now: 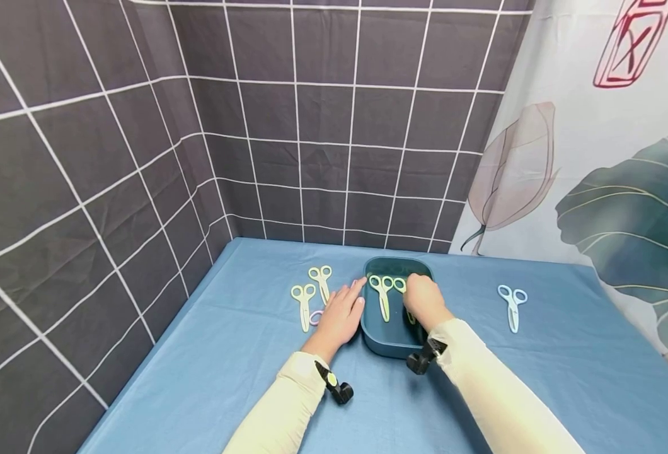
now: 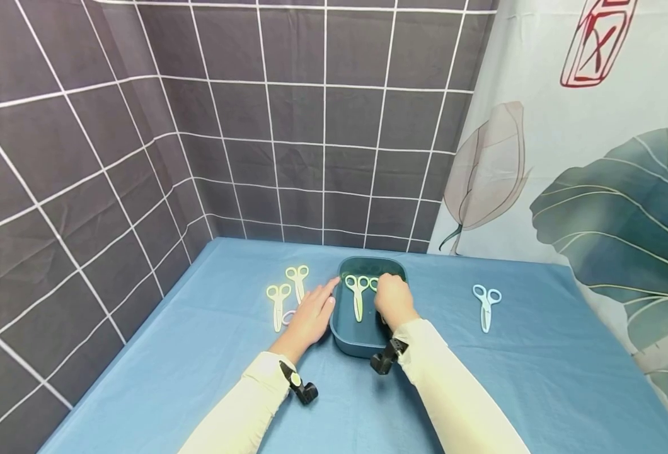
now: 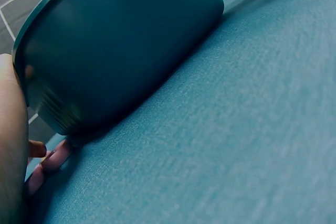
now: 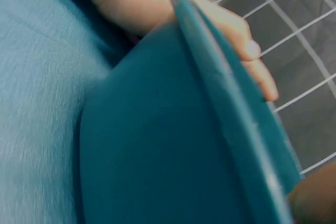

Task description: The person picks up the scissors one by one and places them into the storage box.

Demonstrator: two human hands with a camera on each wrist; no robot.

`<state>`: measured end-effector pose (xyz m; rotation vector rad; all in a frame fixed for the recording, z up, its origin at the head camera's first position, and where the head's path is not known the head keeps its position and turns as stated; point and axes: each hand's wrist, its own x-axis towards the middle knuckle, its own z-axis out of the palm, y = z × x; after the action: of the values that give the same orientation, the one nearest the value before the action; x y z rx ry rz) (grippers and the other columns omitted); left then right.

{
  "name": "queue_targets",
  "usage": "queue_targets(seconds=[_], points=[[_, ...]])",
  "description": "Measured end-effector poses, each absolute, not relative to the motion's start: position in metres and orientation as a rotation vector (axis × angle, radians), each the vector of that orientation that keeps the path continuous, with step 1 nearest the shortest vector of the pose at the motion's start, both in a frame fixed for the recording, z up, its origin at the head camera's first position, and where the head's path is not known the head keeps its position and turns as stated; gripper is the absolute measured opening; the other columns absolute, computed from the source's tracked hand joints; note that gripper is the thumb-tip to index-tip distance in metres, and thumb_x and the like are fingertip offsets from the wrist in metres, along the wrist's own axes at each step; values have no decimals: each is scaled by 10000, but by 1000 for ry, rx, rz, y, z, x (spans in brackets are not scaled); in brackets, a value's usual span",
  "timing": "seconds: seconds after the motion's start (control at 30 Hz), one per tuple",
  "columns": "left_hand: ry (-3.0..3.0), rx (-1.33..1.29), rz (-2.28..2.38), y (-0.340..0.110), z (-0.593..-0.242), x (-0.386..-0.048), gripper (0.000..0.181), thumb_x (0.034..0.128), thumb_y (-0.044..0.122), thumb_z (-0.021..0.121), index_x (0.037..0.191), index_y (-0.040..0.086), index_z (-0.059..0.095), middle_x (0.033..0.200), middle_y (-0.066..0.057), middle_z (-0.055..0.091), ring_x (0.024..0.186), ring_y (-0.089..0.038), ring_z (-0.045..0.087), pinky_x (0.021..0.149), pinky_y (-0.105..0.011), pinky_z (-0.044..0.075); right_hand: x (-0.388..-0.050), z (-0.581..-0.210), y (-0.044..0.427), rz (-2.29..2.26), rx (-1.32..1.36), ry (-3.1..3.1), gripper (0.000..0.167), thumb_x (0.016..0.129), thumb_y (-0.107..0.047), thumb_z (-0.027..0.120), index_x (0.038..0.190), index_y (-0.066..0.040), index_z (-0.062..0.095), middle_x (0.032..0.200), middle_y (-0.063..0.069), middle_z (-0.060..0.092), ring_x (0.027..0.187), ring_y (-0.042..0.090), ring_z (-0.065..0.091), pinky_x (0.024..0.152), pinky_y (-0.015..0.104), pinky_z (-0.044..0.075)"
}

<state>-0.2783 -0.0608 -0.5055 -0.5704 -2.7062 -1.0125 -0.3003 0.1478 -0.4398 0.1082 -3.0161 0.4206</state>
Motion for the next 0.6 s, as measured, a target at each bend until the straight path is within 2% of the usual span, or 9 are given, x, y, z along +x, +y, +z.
queue_targets(seconds=[0.13,0.3,0.6], points=[[-2707,-574,-1011,-60,-506,-278,505,1091,339,323,1587,249,355,1582,-84,414,1471,-355,348,1218,-551,185,-290,-432,165,595,182,-2766,197,936,-90,635,1034,78,668,943,240,675,888,405,661,794,539,542],[-2706,-573,-1011,-60,-506,-280,504,1088,332,327,1588,270,348,1582,-84,414,1470,-355,350,1218,-550,184,-277,-431,198,836,273,-2427,188,938,-61,638,1085,45,689,951,197,687,858,343,672,771,490,543],[-2711,-580,-1006,-62,-505,-279,504,1090,327,325,1589,260,349,1581,-85,415,1471,-352,348,1219,-548,183,-260,-437,266,849,112,-2401,217,981,-53,582,1148,61,662,1074,272,668,955,432,657,805,556,525]])
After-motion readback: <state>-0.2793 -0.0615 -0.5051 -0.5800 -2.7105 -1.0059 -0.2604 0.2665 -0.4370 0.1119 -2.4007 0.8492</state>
